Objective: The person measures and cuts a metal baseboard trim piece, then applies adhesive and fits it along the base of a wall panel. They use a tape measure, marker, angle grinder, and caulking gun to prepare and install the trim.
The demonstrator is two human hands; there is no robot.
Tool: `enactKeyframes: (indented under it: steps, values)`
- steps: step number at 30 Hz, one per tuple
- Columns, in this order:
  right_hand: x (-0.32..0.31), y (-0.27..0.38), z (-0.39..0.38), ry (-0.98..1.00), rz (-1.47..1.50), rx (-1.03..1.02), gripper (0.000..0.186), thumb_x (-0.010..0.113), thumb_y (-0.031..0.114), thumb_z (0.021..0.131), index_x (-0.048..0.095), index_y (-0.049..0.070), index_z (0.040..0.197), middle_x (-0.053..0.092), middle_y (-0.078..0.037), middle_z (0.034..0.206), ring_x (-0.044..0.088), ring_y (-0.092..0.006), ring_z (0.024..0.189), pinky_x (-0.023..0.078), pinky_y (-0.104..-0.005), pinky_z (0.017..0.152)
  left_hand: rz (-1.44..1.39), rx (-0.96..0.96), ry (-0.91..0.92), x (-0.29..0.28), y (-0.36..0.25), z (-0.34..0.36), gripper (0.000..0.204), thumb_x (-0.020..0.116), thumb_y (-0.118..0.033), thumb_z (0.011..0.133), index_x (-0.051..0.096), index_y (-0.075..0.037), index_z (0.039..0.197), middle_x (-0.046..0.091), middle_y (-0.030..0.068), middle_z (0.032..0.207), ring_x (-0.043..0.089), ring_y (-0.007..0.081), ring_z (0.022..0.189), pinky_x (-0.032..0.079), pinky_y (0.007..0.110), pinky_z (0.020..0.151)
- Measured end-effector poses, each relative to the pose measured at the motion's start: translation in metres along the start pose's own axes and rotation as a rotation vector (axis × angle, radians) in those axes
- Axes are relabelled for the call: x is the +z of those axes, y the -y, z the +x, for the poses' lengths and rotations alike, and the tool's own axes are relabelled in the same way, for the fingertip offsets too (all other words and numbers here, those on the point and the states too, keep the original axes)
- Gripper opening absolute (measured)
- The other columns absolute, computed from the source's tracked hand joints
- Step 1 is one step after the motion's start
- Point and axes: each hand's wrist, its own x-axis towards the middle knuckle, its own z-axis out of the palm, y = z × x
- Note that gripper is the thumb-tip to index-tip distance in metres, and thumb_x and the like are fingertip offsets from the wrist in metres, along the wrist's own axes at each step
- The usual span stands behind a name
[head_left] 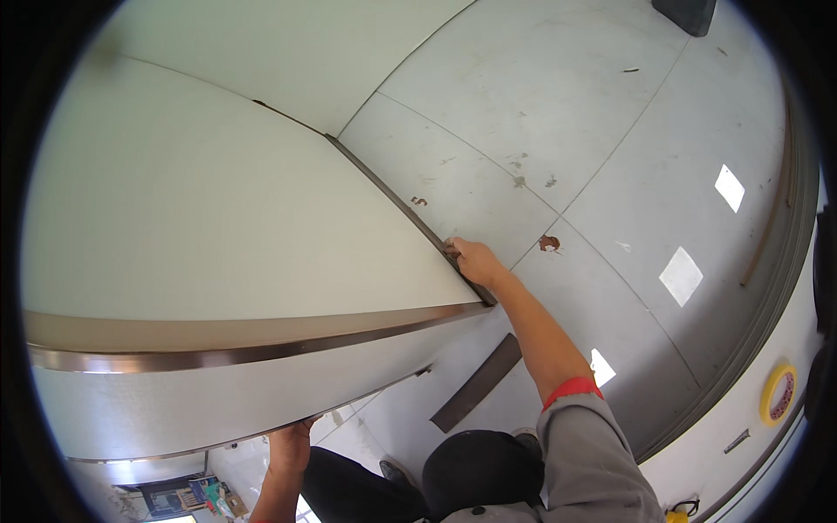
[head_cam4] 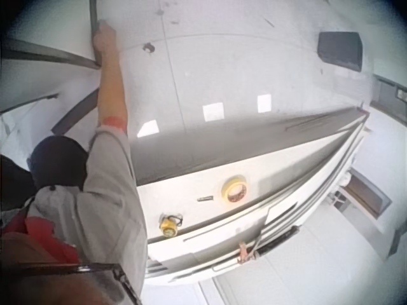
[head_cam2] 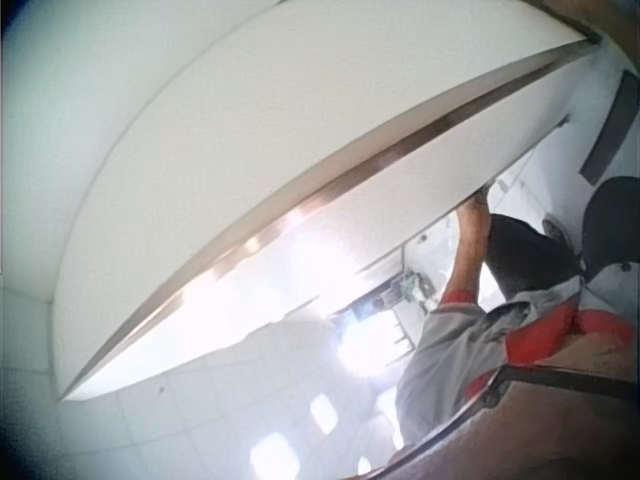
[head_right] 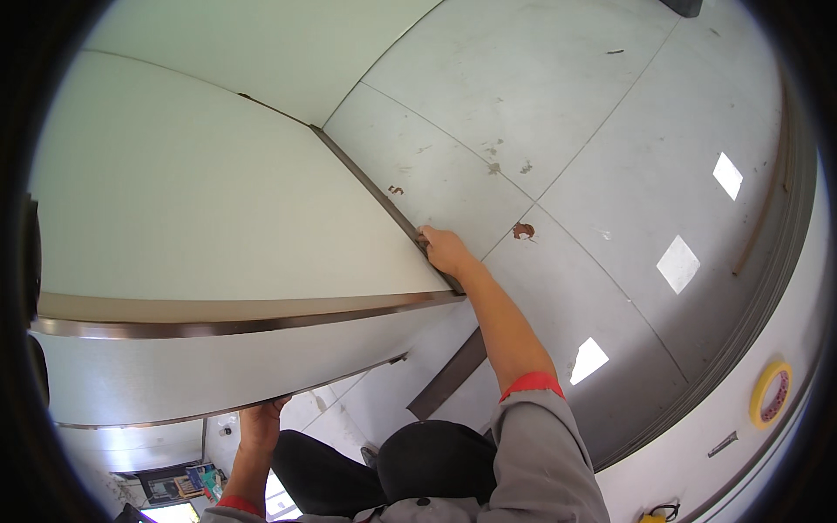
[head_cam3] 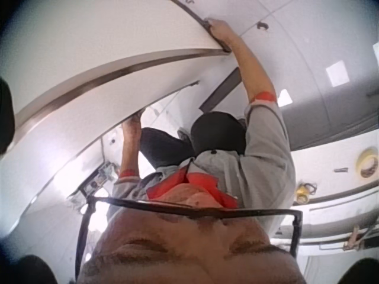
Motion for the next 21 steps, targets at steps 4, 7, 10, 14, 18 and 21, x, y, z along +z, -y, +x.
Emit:
enactKeyframes:
  steps: [4, 7, 10, 14, 18, 21]
  values:
    - [0.003, 0.004, -0.002, -0.025, -0.018, 0.033, 0.037, 0.045, -0.003, 0.088, 0.058, 0.001, 0.122, 0.070, -0.022, 0.118, 0.065, -0.0413, 0.111, 0.050, -0.0459, 0.096, 0.039, 0.028, -0.008, 0.005, -0.006, -0.001, 0.030, 0.072, -0.022, 0.093, 0.063, -0.006, 0.117, 0.068, 0.0071, 0.111, 0.069, 0.0204, 0.100, 0.060, 0.035, 0.084]
    - [0.004, 0.010, -0.001, 0.005, -0.055, 0.085, 0.044, 0.043, -0.006, 0.084, 0.059, 0.000, 0.124, 0.070, -0.023, 0.121, 0.065, -0.0385, 0.114, 0.050, -0.0419, 0.099, 0.037, 0.055, -0.019, 0.006, -0.005, -0.002, 0.030, 0.072, -0.022, 0.093, 0.063, -0.006, 0.117, 0.068, 0.0078, 0.112, 0.070, 0.0210, 0.101, 0.061, 0.036, 0.085]
    - [0.000, 0.008, -0.002, 0.025, -0.057, 0.077, 0.044, 0.042, -0.006, 0.084, 0.059, -0.001, 0.125, 0.069, -0.023, 0.122, 0.065, -0.0381, 0.115, 0.050, -0.0413, 0.099, 0.043, 0.061, -0.015, 0.003, -0.003, -0.001, 0.031, 0.072, -0.021, 0.093, 0.063, -0.005, 0.118, 0.069, 0.0083, 0.112, 0.070, 0.0215, 0.102, 0.061, 0.037, 0.086]
    - [-0.008, 0.002, -0.016, 0.055, 0.028, 0.122, 0.047, 0.041, -0.007, 0.083, 0.059, -0.002, 0.125, 0.069, -0.023, 0.122, 0.065, -0.0363, 0.117, 0.049, -0.0399, 0.101, 0.022, 0.054, 0.012, -0.008, 0.001, -0.002, 0.030, 0.070, -0.019, 0.093, 0.063, -0.006, 0.120, 0.068, 0.0079, 0.115, 0.069, 0.0226, 0.104, 0.060, 0.040, 0.090]
    - [-0.009, 0.009, -0.026, 0.070, -0.004, 0.137, 0.047, 0.040, -0.007, 0.082, 0.060, -0.004, 0.125, 0.069, -0.024, 0.123, 0.065, -0.0348, 0.119, 0.049, -0.0390, 0.102, -0.003, 0.046, 0.037, -0.011, 0.002, -0.003, 0.027, 0.065, -0.013, 0.095, 0.062, -0.006, 0.120, 0.066, 0.0077, 0.118, 0.068, 0.0238, 0.109, 0.060, 0.043, 0.093]
    - [-0.020, 0.015, -0.022, 0.142, -0.056, 0.132, 0.047, 0.041, -0.007, 0.082, 0.060, -0.005, 0.125, 0.068, -0.025, 0.123, 0.065, -0.0345, 0.119, 0.049, -0.0384, 0.103, -0.015, 0.054, 0.067, -0.013, 0.002, -0.004, 0.027, 0.064, -0.012, 0.095, 0.062, -0.007, 0.121, 0.066, 0.0078, 0.118, 0.068, 0.0239, 0.108, 0.060, 0.043, 0.093]
